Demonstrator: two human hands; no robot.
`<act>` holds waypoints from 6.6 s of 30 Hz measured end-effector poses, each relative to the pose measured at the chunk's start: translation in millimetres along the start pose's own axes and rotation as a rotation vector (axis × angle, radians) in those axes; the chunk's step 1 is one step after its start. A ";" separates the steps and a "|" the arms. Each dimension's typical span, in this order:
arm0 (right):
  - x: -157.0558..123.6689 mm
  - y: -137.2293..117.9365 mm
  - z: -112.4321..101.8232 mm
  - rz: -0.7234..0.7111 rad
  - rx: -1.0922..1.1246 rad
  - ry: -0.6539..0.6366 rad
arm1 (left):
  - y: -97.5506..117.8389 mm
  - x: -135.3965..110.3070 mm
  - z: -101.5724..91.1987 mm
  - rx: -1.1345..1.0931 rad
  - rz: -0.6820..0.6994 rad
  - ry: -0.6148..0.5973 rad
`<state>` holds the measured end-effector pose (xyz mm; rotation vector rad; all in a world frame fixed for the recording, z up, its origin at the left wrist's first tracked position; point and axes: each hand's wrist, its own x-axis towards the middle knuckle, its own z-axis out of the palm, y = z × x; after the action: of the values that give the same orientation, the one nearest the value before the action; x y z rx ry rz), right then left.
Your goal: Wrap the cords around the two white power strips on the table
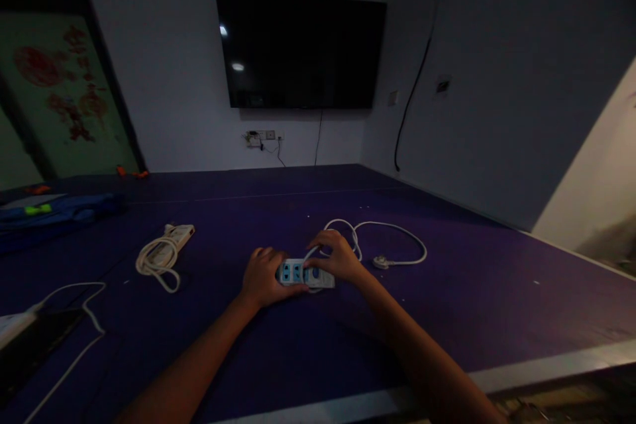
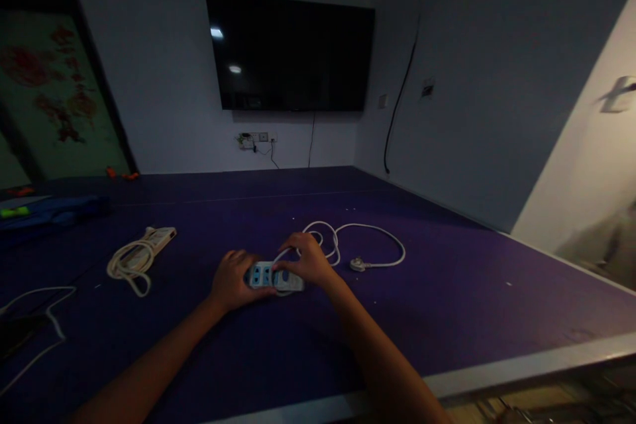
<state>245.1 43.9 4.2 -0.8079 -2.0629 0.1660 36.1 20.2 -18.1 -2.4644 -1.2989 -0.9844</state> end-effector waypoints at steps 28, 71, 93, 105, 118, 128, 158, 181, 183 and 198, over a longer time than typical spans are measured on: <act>-9.3 13.0 26.7 0.181 -0.213 -0.330 | -9.1 4.4 6.7 -0.524 -0.773 0.267; -7.0 -14.8 25.5 -0.167 -0.603 -0.362 | 4.3 2.4 -7.2 0.407 -0.363 0.001; -14.4 49.5 -46.5 0.701 -0.507 0.024 | -12.1 5.3 -6.7 0.329 -0.551 -0.030; -28.3 86.6 -66.9 0.869 0.333 -0.137 | -35.5 5.5 -6.2 0.260 -0.710 -0.006; -11.6 77.8 -53.3 0.363 -0.082 0.522 | -19.7 5.7 -1.6 0.385 -0.472 -0.101; -10.9 71.9 -59.0 0.468 0.692 0.540 | -22.3 6.9 -4.4 0.348 -0.578 -0.118; -13.2 38.0 -3.3 0.363 -0.090 -0.564 | -37.1 6.2 -4.0 0.204 -0.752 0.087; -33.2 83.4 -37.8 0.836 -0.909 -0.097 | -30.3 3.2 -0.4 -0.087 -0.745 0.239; -33.6 85.8 -39.8 0.809 -0.875 -0.126 | -30.4 2.7 0.6 -0.062 -0.708 0.226; -9.5 21.0 -4.3 0.126 -0.246 -0.490 | -27.8 2.4 2.1 0.133 -0.502 0.130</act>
<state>262.4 53.8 -8.3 -1.1361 -2.5254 0.1965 16.1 39.5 -21.9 -1.9764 -1.9137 -1.0931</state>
